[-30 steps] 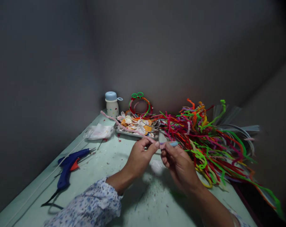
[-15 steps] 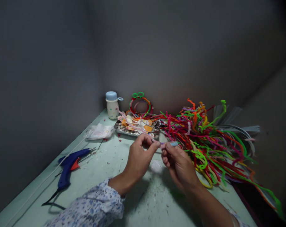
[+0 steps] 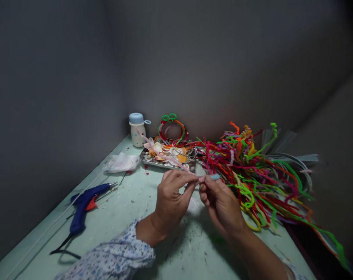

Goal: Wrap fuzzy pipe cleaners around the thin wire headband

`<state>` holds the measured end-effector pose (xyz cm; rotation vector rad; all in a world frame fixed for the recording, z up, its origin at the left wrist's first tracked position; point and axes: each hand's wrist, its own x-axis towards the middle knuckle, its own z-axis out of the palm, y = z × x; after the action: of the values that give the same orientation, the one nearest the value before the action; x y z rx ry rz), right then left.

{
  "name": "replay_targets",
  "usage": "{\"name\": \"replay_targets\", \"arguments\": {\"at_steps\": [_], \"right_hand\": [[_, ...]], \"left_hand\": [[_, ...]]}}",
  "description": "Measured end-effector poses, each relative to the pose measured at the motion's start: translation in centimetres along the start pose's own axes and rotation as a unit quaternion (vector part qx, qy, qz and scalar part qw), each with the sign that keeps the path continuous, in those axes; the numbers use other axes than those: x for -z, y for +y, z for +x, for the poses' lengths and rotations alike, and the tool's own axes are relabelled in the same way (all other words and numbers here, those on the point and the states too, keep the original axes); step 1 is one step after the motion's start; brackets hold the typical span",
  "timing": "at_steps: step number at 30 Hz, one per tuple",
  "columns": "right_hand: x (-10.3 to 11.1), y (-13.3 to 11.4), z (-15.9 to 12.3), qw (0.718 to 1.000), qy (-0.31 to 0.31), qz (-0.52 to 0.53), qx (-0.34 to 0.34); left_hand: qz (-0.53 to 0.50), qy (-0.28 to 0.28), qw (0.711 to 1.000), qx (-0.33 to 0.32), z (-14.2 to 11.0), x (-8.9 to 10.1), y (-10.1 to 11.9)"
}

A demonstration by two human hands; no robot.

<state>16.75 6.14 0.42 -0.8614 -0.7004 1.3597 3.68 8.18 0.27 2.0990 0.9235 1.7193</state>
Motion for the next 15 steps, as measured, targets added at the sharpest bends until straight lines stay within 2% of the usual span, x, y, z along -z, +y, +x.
{"name": "replay_targets", "arguments": {"at_steps": [8, 15], "right_hand": [[0.11, 0.15, -0.01, 1.0, 0.003, 0.008, -0.005], [0.32, 0.18, 0.02, 1.0, 0.001, 0.016, -0.005]], "left_hand": [[0.04, -0.014, 0.999, -0.022, 0.11, 0.01, -0.1], [0.043, -0.031, 0.998, -0.013, 0.3, 0.0, -0.05]]}}
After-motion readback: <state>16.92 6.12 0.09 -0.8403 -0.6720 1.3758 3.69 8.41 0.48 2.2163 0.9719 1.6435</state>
